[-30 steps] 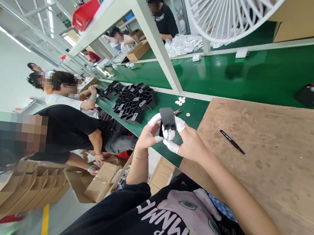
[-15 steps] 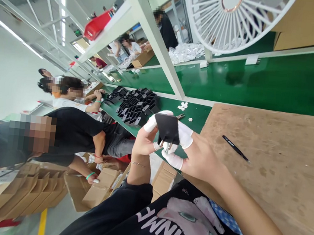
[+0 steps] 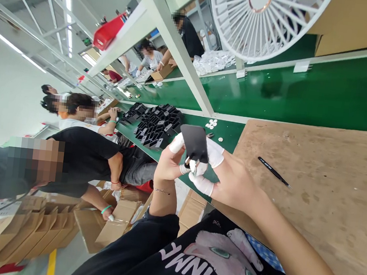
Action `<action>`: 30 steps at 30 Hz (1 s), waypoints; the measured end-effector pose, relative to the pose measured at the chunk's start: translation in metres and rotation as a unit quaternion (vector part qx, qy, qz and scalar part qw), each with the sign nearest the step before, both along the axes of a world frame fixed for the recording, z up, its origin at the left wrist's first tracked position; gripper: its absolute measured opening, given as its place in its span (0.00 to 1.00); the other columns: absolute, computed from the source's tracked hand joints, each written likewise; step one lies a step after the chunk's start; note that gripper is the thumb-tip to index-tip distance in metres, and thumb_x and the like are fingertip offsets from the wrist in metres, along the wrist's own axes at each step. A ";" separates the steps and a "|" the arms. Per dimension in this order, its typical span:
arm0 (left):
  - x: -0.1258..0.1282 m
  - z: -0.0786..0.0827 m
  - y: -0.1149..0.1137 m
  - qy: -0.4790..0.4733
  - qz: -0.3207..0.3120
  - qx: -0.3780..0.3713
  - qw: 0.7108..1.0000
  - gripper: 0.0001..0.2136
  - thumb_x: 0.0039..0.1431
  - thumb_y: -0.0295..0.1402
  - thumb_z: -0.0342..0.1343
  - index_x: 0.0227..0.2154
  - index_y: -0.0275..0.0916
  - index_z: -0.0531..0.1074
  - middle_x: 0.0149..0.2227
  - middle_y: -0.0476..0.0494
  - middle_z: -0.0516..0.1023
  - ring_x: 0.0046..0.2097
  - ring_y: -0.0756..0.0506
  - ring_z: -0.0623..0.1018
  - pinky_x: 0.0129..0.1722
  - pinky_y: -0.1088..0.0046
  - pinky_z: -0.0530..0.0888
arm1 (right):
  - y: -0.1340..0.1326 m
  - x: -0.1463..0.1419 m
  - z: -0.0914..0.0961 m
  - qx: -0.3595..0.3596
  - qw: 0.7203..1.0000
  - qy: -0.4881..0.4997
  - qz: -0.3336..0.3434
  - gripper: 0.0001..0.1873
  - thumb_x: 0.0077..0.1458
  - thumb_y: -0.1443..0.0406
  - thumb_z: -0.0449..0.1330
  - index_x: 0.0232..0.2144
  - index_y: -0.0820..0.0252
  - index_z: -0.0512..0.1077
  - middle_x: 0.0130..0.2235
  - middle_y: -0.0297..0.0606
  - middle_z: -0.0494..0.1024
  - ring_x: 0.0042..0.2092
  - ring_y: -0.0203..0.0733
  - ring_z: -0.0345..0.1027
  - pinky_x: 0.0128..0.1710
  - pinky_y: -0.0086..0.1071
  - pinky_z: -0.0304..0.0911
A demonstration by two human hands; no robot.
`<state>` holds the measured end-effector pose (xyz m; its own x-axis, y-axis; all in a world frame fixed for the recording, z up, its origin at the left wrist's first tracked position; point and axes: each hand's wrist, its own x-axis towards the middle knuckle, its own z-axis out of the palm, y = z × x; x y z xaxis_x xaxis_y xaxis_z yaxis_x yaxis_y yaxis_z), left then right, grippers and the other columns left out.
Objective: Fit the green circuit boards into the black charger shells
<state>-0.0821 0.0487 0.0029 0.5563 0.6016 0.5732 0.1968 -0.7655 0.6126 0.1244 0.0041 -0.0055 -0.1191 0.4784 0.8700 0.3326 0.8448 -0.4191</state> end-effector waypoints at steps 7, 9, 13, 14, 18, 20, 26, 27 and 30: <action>0.004 0.006 -0.003 0.004 -0.007 0.020 1.000 0.31 0.55 0.41 0.63 0.62 0.47 0.62 0.62 0.40 0.68 0.62 0.36 0.70 0.62 0.55 0.68 | -0.002 0.000 0.008 0.067 0.997 -0.032 -0.034 0.37 0.56 0.66 0.61 0.66 0.62 0.54 0.38 0.42 0.80 0.36 0.45 0.77 0.46 0.37 0.76; 0.006 0.006 -0.003 0.000 -0.003 0.014 1.000 0.31 0.55 0.44 0.63 0.61 0.48 0.62 0.62 0.40 0.68 0.62 0.36 0.70 0.62 0.55 0.68 | -0.003 0.001 0.009 0.064 0.997 -0.033 -0.038 0.37 0.56 0.67 0.62 0.65 0.63 0.56 0.42 0.46 0.80 0.42 0.48 0.78 0.47 0.37 0.76; 0.010 0.005 -0.002 -0.007 0.000 0.012 1.000 0.31 0.55 0.46 0.62 0.60 0.47 0.63 0.61 0.40 0.69 0.62 0.35 0.70 0.62 0.54 0.68 | -0.005 0.003 0.011 0.052 0.997 -0.034 -0.036 0.36 0.57 0.66 0.60 0.65 0.59 0.55 0.48 0.45 0.79 0.49 0.49 0.76 0.49 0.39 0.76; 0.011 0.004 -0.002 -0.011 -0.005 0.013 1.000 0.32 0.54 0.46 0.63 0.61 0.48 0.63 0.61 0.40 0.69 0.62 0.35 0.70 0.62 0.54 0.68 | -0.005 0.004 0.011 0.054 0.997 -0.035 -0.037 0.36 0.57 0.66 0.60 0.66 0.60 0.55 0.47 0.44 0.80 0.48 0.49 0.76 0.49 0.39 0.76; 0.013 0.003 0.001 -0.019 -0.009 0.005 1.000 0.33 0.53 0.48 0.63 0.61 0.50 0.63 0.62 0.42 0.69 0.63 0.35 0.69 0.63 0.53 0.67 | -0.003 0.005 0.010 0.054 0.997 -0.021 -0.054 0.36 0.57 0.66 0.60 0.66 0.61 0.55 0.45 0.46 0.80 0.46 0.49 0.77 0.44 0.37 0.77; 0.014 0.002 0.001 -0.015 -0.001 -0.008 1.000 0.32 0.53 0.48 0.63 0.60 0.49 0.63 0.62 0.42 0.69 0.63 0.35 0.69 0.61 0.54 0.70 | -0.003 0.005 0.009 0.038 0.998 -0.013 -0.056 0.35 0.59 0.64 0.59 0.66 0.59 0.55 0.47 0.46 0.79 0.47 0.50 0.77 0.42 0.37 0.78; 0.015 0.002 -0.004 -0.012 0.006 -0.029 1.000 0.33 0.52 0.46 0.65 0.61 0.49 0.63 0.63 0.41 0.68 0.63 0.36 0.69 0.61 0.56 0.70 | -0.004 0.004 0.007 0.027 0.998 -0.006 -0.058 0.34 0.59 0.63 0.59 0.65 0.57 0.56 0.44 0.43 0.80 0.44 0.46 0.78 0.42 0.35 0.77; 0.015 0.002 -0.005 -0.014 0.006 -0.027 1.000 0.33 0.52 0.45 0.65 0.61 0.49 0.63 0.63 0.41 0.68 0.63 0.36 0.69 0.62 0.56 0.70 | -0.005 0.004 0.007 0.030 0.998 -0.004 -0.060 0.34 0.58 0.63 0.60 0.65 0.58 0.56 0.45 0.44 0.80 0.45 0.46 0.77 0.43 0.35 0.77; 0.015 0.003 -0.006 -0.021 -0.003 -0.023 1.000 0.33 0.52 0.45 0.65 0.61 0.50 0.63 0.63 0.42 0.68 0.63 0.36 0.69 0.62 0.57 0.69 | -0.007 0.003 0.007 0.026 0.998 0.000 -0.060 0.33 0.58 0.63 0.61 0.64 0.60 0.58 0.47 0.45 0.79 0.47 0.45 0.77 0.46 0.33 0.76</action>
